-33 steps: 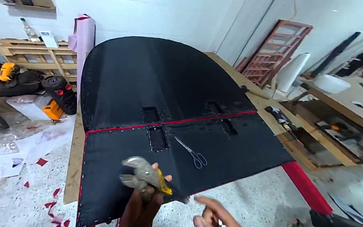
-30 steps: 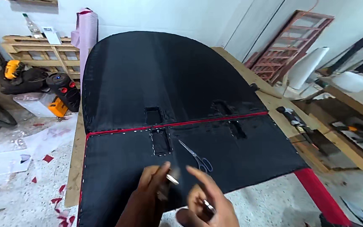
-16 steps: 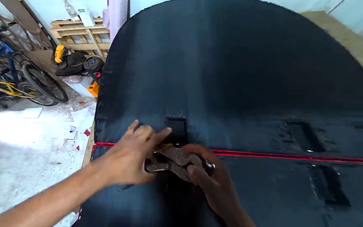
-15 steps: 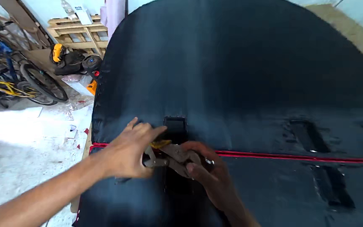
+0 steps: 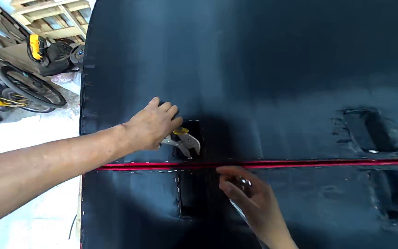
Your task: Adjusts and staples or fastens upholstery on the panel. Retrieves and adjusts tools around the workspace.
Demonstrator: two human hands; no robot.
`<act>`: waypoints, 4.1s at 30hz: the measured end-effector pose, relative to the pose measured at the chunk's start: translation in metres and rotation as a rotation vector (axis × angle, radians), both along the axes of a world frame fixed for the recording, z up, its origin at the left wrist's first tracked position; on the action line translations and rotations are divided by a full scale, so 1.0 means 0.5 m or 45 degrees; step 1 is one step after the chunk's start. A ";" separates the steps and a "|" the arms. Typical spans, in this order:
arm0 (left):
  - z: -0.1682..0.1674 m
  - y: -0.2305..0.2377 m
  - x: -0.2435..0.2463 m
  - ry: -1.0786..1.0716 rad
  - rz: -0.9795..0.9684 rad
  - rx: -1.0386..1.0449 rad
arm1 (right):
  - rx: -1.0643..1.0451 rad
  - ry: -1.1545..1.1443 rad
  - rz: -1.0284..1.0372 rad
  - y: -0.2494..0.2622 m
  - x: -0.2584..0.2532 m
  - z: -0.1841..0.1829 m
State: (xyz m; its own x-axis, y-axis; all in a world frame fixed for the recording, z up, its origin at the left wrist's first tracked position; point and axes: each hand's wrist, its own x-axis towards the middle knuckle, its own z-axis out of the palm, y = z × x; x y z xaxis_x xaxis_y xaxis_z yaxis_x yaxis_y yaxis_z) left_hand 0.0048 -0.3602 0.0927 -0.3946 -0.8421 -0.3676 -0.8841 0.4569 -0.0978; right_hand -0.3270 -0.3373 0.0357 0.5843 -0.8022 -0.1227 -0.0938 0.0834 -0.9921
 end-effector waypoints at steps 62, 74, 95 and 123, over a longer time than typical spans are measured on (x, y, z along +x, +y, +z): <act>0.012 0.171 -0.024 -0.027 -0.148 -0.429 | -0.851 0.689 0.463 -0.078 0.216 -0.044; 0.008 0.183 -0.014 0.033 -0.158 -0.468 | -0.624 0.517 0.762 -0.110 0.288 -0.019; 0.001 0.160 -0.006 -0.055 -0.010 -0.404 | -0.564 0.490 0.155 -0.074 0.146 0.070; -0.028 0.195 0.014 0.043 0.088 -0.516 | -0.565 0.830 -0.166 0.173 0.008 0.028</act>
